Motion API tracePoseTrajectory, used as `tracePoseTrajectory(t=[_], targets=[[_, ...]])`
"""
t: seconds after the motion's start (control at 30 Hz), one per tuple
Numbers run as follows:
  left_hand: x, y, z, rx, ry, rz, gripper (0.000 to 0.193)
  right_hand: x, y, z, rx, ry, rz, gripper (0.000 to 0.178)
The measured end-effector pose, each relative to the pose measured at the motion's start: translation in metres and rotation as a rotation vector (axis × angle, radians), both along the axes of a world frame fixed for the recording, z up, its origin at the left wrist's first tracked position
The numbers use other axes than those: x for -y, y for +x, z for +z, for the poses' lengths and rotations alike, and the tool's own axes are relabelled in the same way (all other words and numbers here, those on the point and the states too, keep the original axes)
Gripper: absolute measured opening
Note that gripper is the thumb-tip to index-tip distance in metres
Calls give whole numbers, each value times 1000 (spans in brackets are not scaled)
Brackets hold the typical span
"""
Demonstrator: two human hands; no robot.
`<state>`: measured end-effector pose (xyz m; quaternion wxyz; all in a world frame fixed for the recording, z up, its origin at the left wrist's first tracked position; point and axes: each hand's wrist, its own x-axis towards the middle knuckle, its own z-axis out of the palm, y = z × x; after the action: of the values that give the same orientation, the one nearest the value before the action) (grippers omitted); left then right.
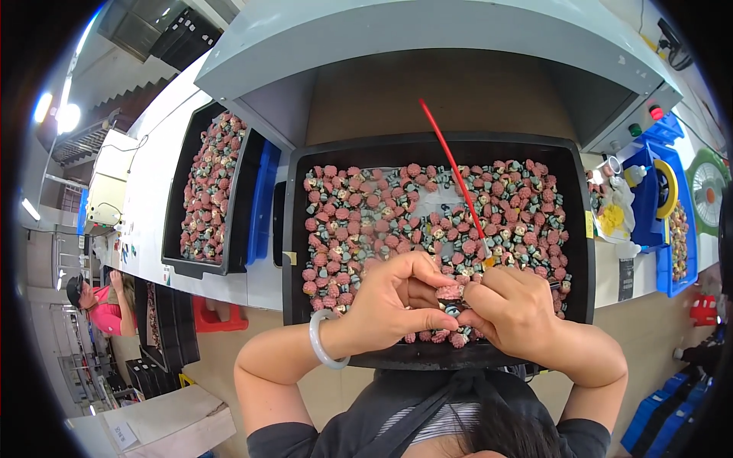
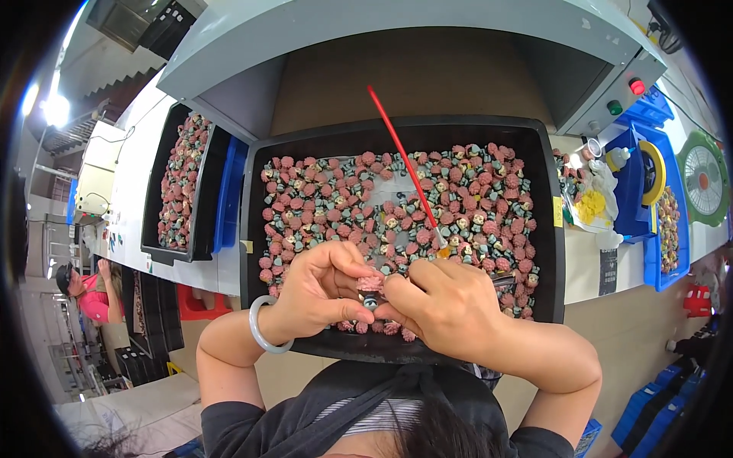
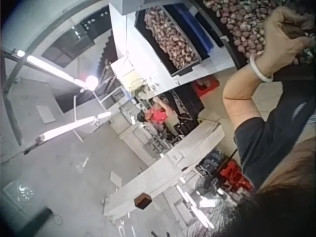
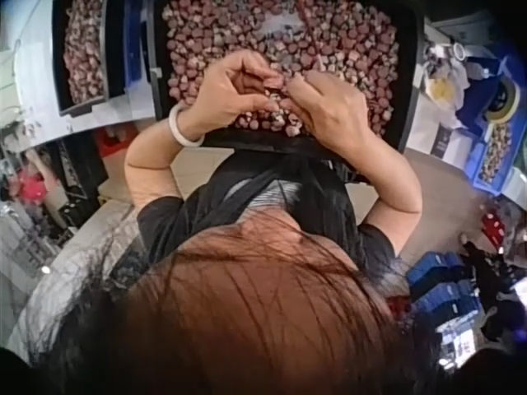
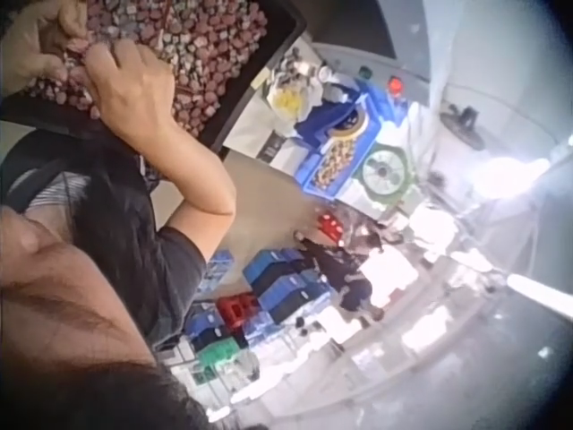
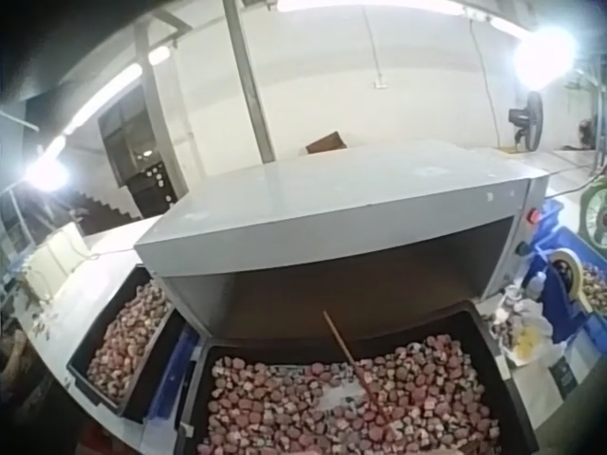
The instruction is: Using a small brush to apply a substance to small toy animal figurines in a factory setting.
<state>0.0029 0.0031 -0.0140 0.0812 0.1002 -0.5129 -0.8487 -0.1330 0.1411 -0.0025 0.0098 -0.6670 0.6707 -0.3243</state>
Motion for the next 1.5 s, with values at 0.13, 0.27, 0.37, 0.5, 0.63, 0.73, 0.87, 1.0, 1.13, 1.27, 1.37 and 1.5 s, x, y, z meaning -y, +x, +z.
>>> tracePoseTrajectory(t=[0.13, 0.27, 0.37, 0.5, 0.63, 0.73, 0.87, 1.0, 1.13, 1.27, 1.37, 1.5], targets=[[0, 0, 2, -15, -13, -2, 37, 0, 0, 0, 16, 2, -4, 25], [1, 0, 1, -21, 6, -26, 36, 0, 0, 2, 13, 0, -14, 24], [1, 1, 2, -47, -67, -8, 35, -1, 1, 1, -2, 16, -9, 24], [1, 1, 3, -72, -142, 11, 36, 0, -2, 3, 24, 23, 3, 23], [1, -1, 2, -68, -144, 4, 38, -1, -8, 3, 51, 71, 45, 25], [5, -5, 2, -29, -228, 35, 37, 4, -22, -2, 187, 157, -105, 25], [8, -12, -1, 103, -226, 35, 35, 18, -48, -42, 37, 420, -416, 23], [8, -12, -1, 106, -298, 10, 35, 31, -46, -63, 2, 576, -435, 23], [7, -10, 5, 160, -344, 11, 35, 20, -41, -30, 233, 426, -269, 14], [6, -9, 1, 191, -364, -1, 37, -3, -20, -2, 686, -173, -70, 6], [4, -9, 0, 177, -276, 17, 37, 4, -15, -7, 439, -165, 9, 7], [7, -4, 5, 127, -208, 51, 33, 11, -34, -1, 434, 285, -241, 10]])
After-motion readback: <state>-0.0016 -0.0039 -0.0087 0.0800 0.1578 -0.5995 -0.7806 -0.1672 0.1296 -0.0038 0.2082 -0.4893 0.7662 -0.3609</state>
